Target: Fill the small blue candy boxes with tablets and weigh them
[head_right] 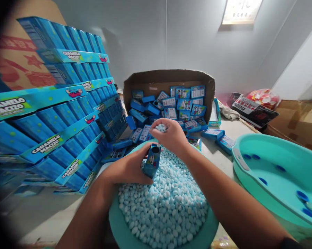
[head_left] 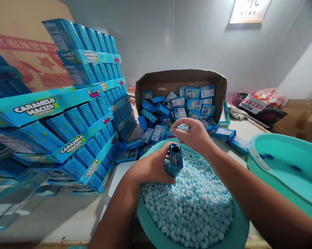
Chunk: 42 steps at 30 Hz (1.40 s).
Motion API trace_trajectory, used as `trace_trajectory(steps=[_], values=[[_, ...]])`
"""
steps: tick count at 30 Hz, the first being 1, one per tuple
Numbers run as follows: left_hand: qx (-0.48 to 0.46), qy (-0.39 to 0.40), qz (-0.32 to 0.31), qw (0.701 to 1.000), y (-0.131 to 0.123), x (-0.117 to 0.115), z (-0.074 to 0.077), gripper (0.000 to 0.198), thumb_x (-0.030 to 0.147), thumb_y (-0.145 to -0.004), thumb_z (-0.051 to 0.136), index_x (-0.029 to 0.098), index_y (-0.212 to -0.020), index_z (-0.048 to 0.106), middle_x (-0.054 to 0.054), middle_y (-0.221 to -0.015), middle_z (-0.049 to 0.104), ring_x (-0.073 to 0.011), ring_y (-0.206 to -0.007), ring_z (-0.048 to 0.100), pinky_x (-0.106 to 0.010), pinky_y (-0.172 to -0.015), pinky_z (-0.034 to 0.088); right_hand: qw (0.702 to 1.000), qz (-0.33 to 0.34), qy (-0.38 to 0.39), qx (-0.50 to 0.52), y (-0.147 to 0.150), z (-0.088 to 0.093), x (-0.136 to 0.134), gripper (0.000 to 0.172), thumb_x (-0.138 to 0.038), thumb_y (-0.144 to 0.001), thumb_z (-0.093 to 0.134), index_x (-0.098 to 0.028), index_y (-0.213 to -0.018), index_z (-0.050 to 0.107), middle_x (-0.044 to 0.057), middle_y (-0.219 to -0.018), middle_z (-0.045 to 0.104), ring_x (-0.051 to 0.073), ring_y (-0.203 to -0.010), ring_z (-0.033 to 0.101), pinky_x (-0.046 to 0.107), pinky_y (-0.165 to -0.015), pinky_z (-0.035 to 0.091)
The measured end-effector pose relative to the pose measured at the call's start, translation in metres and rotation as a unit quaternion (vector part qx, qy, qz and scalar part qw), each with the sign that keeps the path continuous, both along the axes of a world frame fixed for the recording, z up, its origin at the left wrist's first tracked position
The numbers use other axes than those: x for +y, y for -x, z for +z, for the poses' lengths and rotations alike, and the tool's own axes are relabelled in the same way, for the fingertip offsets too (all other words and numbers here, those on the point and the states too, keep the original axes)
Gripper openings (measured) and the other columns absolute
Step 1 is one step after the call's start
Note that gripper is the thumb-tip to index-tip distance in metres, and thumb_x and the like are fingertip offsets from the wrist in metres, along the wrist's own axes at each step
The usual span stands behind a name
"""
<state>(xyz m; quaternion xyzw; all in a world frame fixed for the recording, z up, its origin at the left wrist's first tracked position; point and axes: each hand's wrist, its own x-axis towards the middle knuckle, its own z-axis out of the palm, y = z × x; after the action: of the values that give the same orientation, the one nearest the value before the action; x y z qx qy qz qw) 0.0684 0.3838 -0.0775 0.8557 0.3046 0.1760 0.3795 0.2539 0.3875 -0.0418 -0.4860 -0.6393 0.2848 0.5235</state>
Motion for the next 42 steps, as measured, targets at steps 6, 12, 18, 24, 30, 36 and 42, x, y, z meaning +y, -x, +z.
trace_trajectory(steps=[6, 12, 18, 24, 30, 36, 42], values=[[0.046, -0.015, -0.016, 0.999, 0.0, -0.003, 0.002, 0.105, 0.037, -0.053, 0.087, 0.023, -0.144, 0.035, -0.01, -0.134, 0.058, -0.0347, -0.12, 0.058, -0.046, -0.095, 0.052, 0.96, 0.057, 0.006, 0.275, 0.021, -0.009, -0.002, 0.016, -0.032, -0.078, 0.073, -0.021, -0.079, 0.061, -0.007, -0.052, 0.052, 0.007, -0.04, 0.044, 0.02, -0.034, 0.029], [0.093, -0.031, -0.001, 0.995, 0.0, -0.007, 0.004, 0.112, 0.04, -0.052, 0.087, 0.022, -0.147, 0.032, -0.013, -0.137, 0.057, -0.0382, -0.115, 0.06, -0.05, -0.089, 0.054, 0.938, 0.056, 0.006, 0.343, 0.027, -0.011, -0.004, 0.017, -0.031, -0.077, 0.074, -0.021, -0.081, 0.061, -0.007, -0.055, 0.054, 0.007, -0.042, 0.047, 0.019, -0.036, 0.032], [0.089, -0.032, -0.009, 0.996, 0.0, -0.005, 0.002, 0.111, 0.041, -0.051, 0.087, 0.022, -0.147, 0.033, -0.013, -0.138, 0.056, -0.0388, -0.117, 0.059, -0.05, -0.091, 0.054, 0.936, 0.06, 0.015, 0.347, 0.027, -0.012, -0.004, 0.016, -0.031, -0.077, 0.074, -0.022, -0.082, 0.061, -0.006, -0.056, 0.055, 0.008, -0.044, 0.05, 0.019, -0.038, 0.037], [0.07, -0.033, -0.018, 0.997, 0.0, -0.004, 0.0, 0.112, 0.039, -0.053, 0.085, 0.023, -0.149, 0.029, -0.012, -0.143, 0.053, -0.0371, -0.124, 0.056, -0.048, -0.099, 0.051, 0.932, 0.061, 0.03, 0.355, 0.026, -0.012, -0.006, 0.013, -0.027, -0.077, 0.073, -0.022, -0.079, 0.061, -0.006, -0.055, 0.056, 0.009, -0.046, 0.051, 0.018, -0.04, 0.039], [0.092, -0.035, -0.009, 0.995, 0.0, -0.005, 0.001, 0.115, 0.042, -0.052, 0.087, 0.023, -0.15, 0.029, -0.012, -0.142, 0.054, -0.0382, -0.12, 0.058, -0.048, -0.094, 0.054, 0.928, 0.067, 0.038, 0.365, 0.027, -0.011, -0.007, 0.013, -0.025, -0.075, 0.073, -0.021, -0.075, 0.06, -0.006, -0.055, 0.056, 0.009, -0.046, 0.052, 0.019, -0.04, 0.039], [0.079, -0.039, -0.02, 0.996, 0.002, -0.003, -0.002, 0.117, 0.043, -0.051, 0.087, 0.023, -0.151, 0.029, -0.012, -0.143, 0.053, -0.0383, -0.121, 0.057, -0.048, -0.096, 0.053, 0.924, 0.103, 0.042, 0.366, 0.027, -0.009, -0.009, 0.008, -0.025, -0.077, 0.066, -0.021, -0.076, 0.059, -0.005, -0.058, 0.056, 0.011, -0.048, 0.054, 0.02, -0.04, 0.04], [0.065, -0.034, -0.034, 0.997, 0.002, 0.0, -0.004, 0.117, 0.044, -0.052, 0.087, 0.021, -0.151, 0.03, -0.014, -0.146, 0.05, -0.0404, -0.126, 0.053, -0.051, -0.103, 0.049, 0.929, 0.136, 0.026, 0.342, 0.027, -0.009, -0.013, 0.015, -0.029, -0.083, 0.063, -0.022, -0.073, 0.055, -0.005, -0.059, 0.056, 0.011, -0.05, 0.055, 0.023, -0.043, 0.044]])
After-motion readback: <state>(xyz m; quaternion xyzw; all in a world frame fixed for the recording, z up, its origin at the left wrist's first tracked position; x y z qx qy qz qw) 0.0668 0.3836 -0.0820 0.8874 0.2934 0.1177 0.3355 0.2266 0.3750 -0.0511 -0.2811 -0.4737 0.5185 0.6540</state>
